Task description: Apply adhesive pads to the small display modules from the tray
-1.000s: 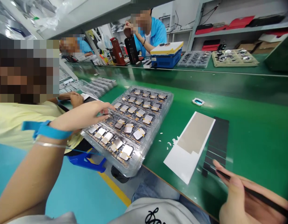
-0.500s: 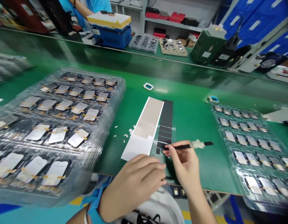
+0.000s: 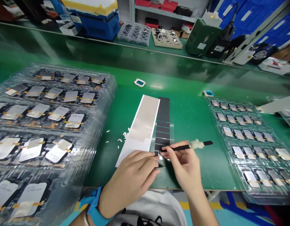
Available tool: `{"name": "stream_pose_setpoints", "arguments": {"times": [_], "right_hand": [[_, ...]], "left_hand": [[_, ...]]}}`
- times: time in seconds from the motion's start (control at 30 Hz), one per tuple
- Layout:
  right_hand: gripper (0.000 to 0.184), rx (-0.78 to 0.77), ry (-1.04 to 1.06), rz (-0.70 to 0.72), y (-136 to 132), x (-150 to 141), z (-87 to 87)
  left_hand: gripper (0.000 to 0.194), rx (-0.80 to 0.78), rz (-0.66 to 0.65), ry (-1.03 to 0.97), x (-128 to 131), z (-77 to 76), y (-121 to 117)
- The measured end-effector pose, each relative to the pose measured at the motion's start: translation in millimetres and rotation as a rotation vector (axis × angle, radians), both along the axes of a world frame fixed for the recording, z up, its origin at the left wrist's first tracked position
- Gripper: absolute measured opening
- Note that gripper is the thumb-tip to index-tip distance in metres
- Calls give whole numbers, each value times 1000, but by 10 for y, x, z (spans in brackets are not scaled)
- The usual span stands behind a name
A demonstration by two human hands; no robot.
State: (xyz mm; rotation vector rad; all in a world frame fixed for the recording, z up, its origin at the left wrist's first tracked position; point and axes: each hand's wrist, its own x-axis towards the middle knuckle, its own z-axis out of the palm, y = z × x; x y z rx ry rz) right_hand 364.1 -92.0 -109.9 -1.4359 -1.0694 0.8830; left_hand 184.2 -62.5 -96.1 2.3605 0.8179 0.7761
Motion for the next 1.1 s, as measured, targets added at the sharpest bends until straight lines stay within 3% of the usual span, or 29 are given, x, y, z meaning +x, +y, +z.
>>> {"name": "stream_pose_setpoints", "arguments": {"times": [0.57,0.77,0.93,1.1], "right_hand": [[16,-23,76,-58,7,-21,47],[22,42,269,-176,-16,31,119],[19,2,584,-35,-56,-86,185],[11,112,534,-68,-84,-305,237]], "left_hand": [[6,-67,21,-9,-11,5,1],[11,-149,122,-157,-55,18,-10],[9,-168,253,-263,-105,-8,-36],[11,-144,246,-161,-76,16,-12]]}}
